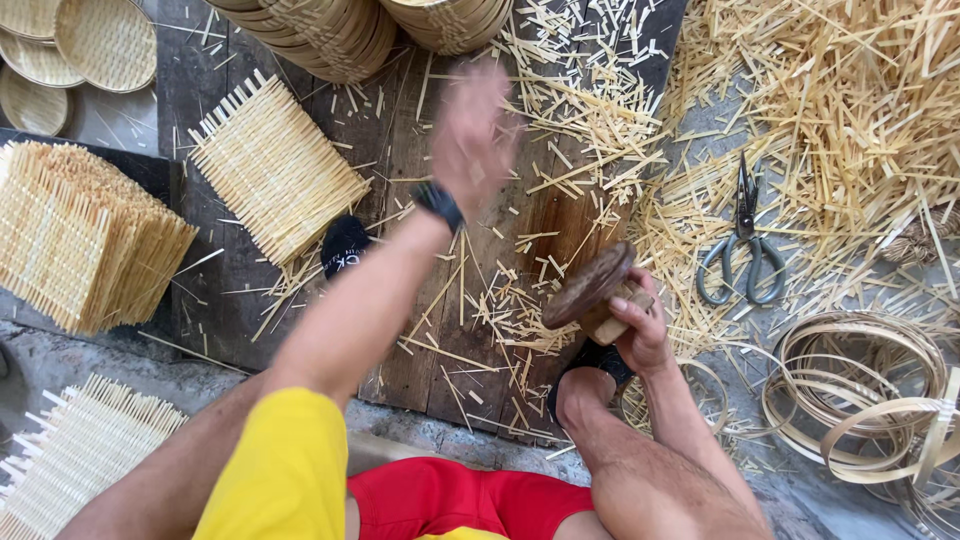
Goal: The person sits on the floor and repeatedly assembles small round bamboo trays. They place a bamboo ring on a woven mat, trim the edges with shears, and stack the finished trays.
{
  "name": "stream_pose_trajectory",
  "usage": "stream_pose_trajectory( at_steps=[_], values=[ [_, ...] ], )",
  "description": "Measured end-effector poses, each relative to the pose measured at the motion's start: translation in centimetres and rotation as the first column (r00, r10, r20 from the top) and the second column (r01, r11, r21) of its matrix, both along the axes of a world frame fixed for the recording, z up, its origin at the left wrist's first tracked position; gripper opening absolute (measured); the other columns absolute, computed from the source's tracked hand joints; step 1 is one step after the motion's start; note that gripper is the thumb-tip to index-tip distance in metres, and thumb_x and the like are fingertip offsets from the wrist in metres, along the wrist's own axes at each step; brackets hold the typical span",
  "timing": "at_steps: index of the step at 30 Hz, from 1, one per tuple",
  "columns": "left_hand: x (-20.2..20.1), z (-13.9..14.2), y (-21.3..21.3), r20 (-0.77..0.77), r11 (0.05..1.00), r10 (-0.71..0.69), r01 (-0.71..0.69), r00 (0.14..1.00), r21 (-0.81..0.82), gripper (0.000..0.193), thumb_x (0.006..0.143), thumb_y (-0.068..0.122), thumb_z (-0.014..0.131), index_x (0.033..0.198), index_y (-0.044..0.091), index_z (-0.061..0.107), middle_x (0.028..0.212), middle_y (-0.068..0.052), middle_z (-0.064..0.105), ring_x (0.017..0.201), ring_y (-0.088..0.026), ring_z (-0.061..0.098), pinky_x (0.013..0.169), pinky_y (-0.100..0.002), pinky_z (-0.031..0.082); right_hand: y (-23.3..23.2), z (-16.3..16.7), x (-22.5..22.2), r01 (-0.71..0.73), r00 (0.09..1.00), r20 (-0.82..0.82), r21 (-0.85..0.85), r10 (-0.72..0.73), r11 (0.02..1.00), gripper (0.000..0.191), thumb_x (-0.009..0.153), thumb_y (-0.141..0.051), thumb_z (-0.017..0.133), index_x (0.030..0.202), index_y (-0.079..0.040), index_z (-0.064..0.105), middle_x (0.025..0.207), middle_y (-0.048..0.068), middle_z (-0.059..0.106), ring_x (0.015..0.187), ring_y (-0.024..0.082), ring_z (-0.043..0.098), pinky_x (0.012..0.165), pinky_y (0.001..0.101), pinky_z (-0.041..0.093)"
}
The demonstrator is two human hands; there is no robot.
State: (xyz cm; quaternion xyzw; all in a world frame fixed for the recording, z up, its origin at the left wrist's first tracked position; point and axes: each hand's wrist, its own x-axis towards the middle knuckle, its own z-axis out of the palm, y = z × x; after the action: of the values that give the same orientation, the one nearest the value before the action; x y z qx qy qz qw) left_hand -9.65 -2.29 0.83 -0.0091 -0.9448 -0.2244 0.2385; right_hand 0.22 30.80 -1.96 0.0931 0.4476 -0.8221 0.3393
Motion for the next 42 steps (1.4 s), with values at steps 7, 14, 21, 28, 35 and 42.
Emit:
stream_pose_trajectory(
  at_steps=[7,14,21,28,35,42],
  values=[
    [10.7,-6.5,8.9,0.603,0.087,-0.134,-0.597,0.787,0.798,0.046,0.093,0.030,0.068,0.133,0.007,0.063,0.123,-0.014,0.072,0.108,-0.023,0.069,0.096,-0.038,0.057,-4.5,0.8,-4.0,-0.039,0.997,-0.070,-0.031,0.037,0.999,0.058,0.100,-0.048,0.054,0.136,-0.003,0.057,0.128,0.013,0.067,0.123,0.024,0.061,0.110,0.0385,0.047],
    [10.3,-6.0,-6.6,0.413,0.974,0.108,-0.179,0.905,0.138,0.063,0.078,0.014,0.074,0.139,0.010,0.058,0.133,-0.024,0.061,0.115,-0.043,0.063,0.099,-0.048,0.052,-4.3,-4.0,-1.5,-0.039,0.964,-0.179,0.640,0.198,0.767,0.039,0.110,-0.036,0.059,0.108,0.003,0.066,0.090,0.009,0.064,0.074,0.014,0.058,0.065,0.0298,0.051],
    [13.7,-3.6,-22.8,0.684,0.860,0.511,-0.328,0.521,-0.392,0.084,0.061,0.027,0.086,0.131,-0.003,0.052,0.132,-0.028,0.055,0.123,-0.042,0.056,0.104,-0.048,0.047,-2.4,-5.7,1.0,-0.018,0.954,-0.233,0.581,0.187,0.814,0.035,0.110,-0.031,0.052,0.103,0.001,0.065,0.085,0.009,0.072,0.073,0.014,0.067,0.069,0.0283,0.057],
    [15.2,-2.0,-22.4,0.788,0.936,0.345,-0.253,0.509,-0.246,0.044,0.078,0.033,0.083,0.110,0.005,0.070,0.111,-0.022,0.066,0.104,-0.039,0.065,0.091,-0.048,0.052,-2.7,-6.5,0.5,-0.033,0.953,-0.231,0.562,0.196,0.826,0.031,0.110,-0.027,0.052,0.103,0.001,0.064,0.085,0.009,0.071,0.072,0.014,0.067,0.066,0.0301,0.059],
    [14.9,2.4,-25.1,0.441,0.890,0.373,-0.181,0.816,-0.417,0.014,0.102,0.010,0.065,0.090,0.010,0.073,0.074,-0.009,0.069,0.061,-0.019,0.066,0.059,-0.035,0.057,-2.2,-6.7,1.0,-0.028,0.955,-0.238,0.523,0.178,0.852,0.032,0.112,-0.026,0.053,0.103,0.002,0.065,0.086,0.009,0.071,0.073,0.015,0.067,0.067,0.0298,0.058],
    [9.7,8.6,-10.8,-0.006,0.945,-0.273,0.267,0.962,-0.189,0.011,0.080,0.004,0.066,0.076,0.013,0.063,0.067,-0.006,0.060,0.062,-0.022,0.060,0.057,-0.036,0.051,-3.0,-2.2,-0.6,0.070,0.990,-0.142,0.331,-0.023,0.941,0.038,0.110,-0.033,0.050,0.111,0.002,0.066,0.088,0.011,0.070,0.076,0.018,0.069,0.068,0.0305,0.058]
  ],
)
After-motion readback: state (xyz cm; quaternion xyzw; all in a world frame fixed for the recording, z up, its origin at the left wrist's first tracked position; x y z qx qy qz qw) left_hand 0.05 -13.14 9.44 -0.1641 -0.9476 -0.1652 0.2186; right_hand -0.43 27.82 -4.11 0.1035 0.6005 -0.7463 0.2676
